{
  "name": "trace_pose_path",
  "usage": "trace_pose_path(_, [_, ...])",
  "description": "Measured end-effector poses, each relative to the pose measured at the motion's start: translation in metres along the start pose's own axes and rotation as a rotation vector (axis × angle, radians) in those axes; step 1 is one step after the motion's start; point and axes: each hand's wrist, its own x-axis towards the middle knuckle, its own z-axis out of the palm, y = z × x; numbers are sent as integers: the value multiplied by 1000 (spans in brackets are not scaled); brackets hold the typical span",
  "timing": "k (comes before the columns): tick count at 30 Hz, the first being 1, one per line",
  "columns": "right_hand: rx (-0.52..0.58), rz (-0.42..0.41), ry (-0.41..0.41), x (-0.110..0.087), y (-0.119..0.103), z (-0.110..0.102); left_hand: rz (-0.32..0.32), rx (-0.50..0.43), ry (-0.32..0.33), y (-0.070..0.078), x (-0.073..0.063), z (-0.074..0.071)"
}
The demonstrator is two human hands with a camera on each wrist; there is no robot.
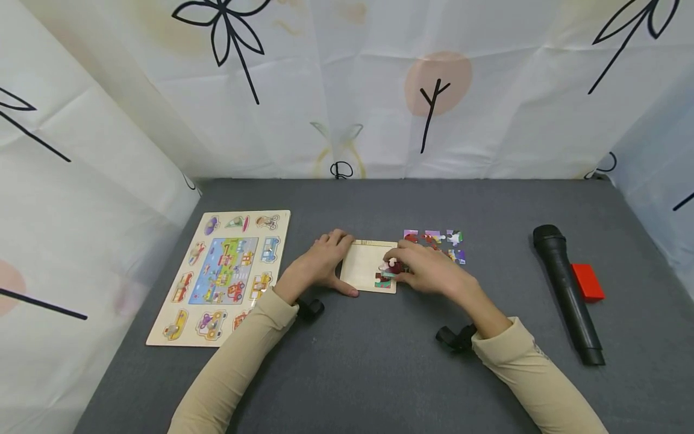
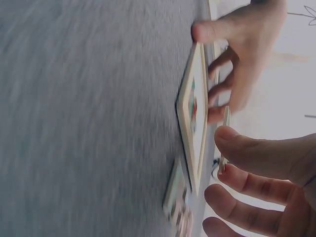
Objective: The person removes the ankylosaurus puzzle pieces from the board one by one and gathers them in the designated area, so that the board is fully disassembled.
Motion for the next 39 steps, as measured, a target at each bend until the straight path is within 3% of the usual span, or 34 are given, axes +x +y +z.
trace_pose_path(18, [-69, 61, 12, -37, 36, -13, -1, 0, 5, 0, 0, 1])
trace_pose_path(39, [-90, 82, -23, -44, 45, -13, 3, -3, 7, -1, 0, 2])
